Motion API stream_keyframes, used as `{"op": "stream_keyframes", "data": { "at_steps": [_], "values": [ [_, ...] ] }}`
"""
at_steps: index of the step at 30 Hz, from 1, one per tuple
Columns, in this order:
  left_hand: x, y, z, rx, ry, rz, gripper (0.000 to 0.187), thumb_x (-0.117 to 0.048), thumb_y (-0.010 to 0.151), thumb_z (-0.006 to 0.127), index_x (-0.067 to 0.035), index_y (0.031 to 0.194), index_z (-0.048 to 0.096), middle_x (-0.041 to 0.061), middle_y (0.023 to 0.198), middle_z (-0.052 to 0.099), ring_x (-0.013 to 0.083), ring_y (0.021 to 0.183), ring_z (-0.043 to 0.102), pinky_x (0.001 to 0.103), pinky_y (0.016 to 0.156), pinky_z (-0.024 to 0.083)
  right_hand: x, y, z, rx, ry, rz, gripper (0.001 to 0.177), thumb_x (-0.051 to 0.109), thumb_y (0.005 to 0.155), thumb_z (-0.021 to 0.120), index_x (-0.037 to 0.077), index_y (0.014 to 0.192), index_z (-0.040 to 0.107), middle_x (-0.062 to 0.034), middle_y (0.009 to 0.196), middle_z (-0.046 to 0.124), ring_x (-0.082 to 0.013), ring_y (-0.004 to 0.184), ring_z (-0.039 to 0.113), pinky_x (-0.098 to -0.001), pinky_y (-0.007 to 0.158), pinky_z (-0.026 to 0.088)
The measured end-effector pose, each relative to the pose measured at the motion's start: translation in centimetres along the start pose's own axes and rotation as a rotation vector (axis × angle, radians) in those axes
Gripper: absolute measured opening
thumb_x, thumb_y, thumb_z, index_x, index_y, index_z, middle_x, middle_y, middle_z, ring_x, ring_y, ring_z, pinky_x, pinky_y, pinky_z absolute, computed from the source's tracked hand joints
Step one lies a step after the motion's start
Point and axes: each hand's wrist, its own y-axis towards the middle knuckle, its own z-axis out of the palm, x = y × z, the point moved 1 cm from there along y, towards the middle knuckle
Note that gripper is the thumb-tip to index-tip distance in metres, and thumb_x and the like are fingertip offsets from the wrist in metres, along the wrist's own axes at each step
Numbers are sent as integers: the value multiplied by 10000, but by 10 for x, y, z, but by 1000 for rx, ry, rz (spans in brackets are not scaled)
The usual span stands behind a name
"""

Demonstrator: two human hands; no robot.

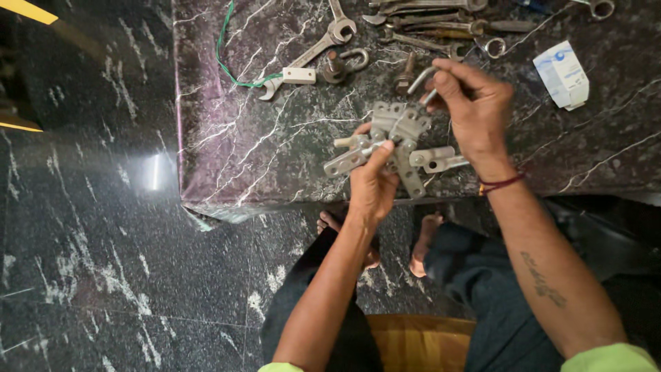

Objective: The person assembles a multi-component metal mechanical part by hand on a table, aligning metal plates and inserting bolts and a small metal pin.

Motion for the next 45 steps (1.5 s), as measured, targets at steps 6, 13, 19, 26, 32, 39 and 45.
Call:
{"op": "stream_keyframes", "data": {
  "at_steps": [6, 13, 19, 26, 32, 39, 45],
  "values": [
    [-7, 4, -10, -25, 30, 14, 543, -37, 930, 688, -171, 1407, 467, 40, 1254, 644, 212, 1161, 634, 436, 976, 539, -28, 5, -19, -38, 19, -59, 118, 119, 1166, 688, 9, 1145, 725, -83, 986, 743, -167, 842, 719, -297, 741, 614],
    [-25, 17, -26, -48, -124, 3, 474, -120, 1008, 680, -191, 1438, 493, 57, 1266, 644, 236, 1165, 633, 437, 988, 533, -34, 5, -22, -100, 249, 153, 220, 63, 1155, 620, 28, 1370, 650, -77, 1095, 718, -185, 924, 749, -324, 798, 651],
    [-21, 13, -18, -17, -149, 4, 468, -156, 996, 652, -230, 1426, 483, 60, 1255, 644, 247, 1144, 646, 441, 990, 536, -41, -4, -24, -15, 426, 174, 72, 39, 1244, 557, 0, 1240, 617, -93, 970, 662, -174, 765, 673, -288, 640, 552],
    [-37, 10, -4, 29, -195, 39, 552, -194, 890, 659, -151, 1423, 522, 85, 1264, 669, 283, 1193, 618, 483, 1040, 496, -39, -7, -24, -51, 372, 276, 133, 68, 1148, 490, 73, 1236, 591, -95, 920, 666, -174, 735, 640, -266, 603, 486],
    [-33, 18, -23, 165, -334, 60, 533, -126, 899, 653, -77, 1423, 574, 97, 1270, 660, 291, 1238, 604, 521, 1153, 422, -36, -7, -21, -17, 380, 294, 173, 162, 1116, 507, 45, 1067, 625, -17, 833, 574, -112, 659, 532, -261, 540, 426],
    [-33, 26, -33, 111, -149, 17, 430, 3, 937, 685, 3, 1351, 568, 135, 1298, 671, 286, 1246, 622, 510, 1167, 451, -10, -14, -15, 65, -158, 207, 238, 275, 1107, 644, 95, 1228, 741, 48, 875, 516, -42, 618, 447, -213, 468, 366],
    [-34, 32, -27, 57, 14, 76, 414, 32, 942, 676, -23, 1338, 566, 111, 1258, 675, 263, 1172, 652, 502, 1036, 542, 13, -20, -1, 197, -751, -507, 396, 227, 980, 841, 153, 1351, 725, -68, 1262, 703, -154, 855, 689, -251, 667, 573]
  ]
}}
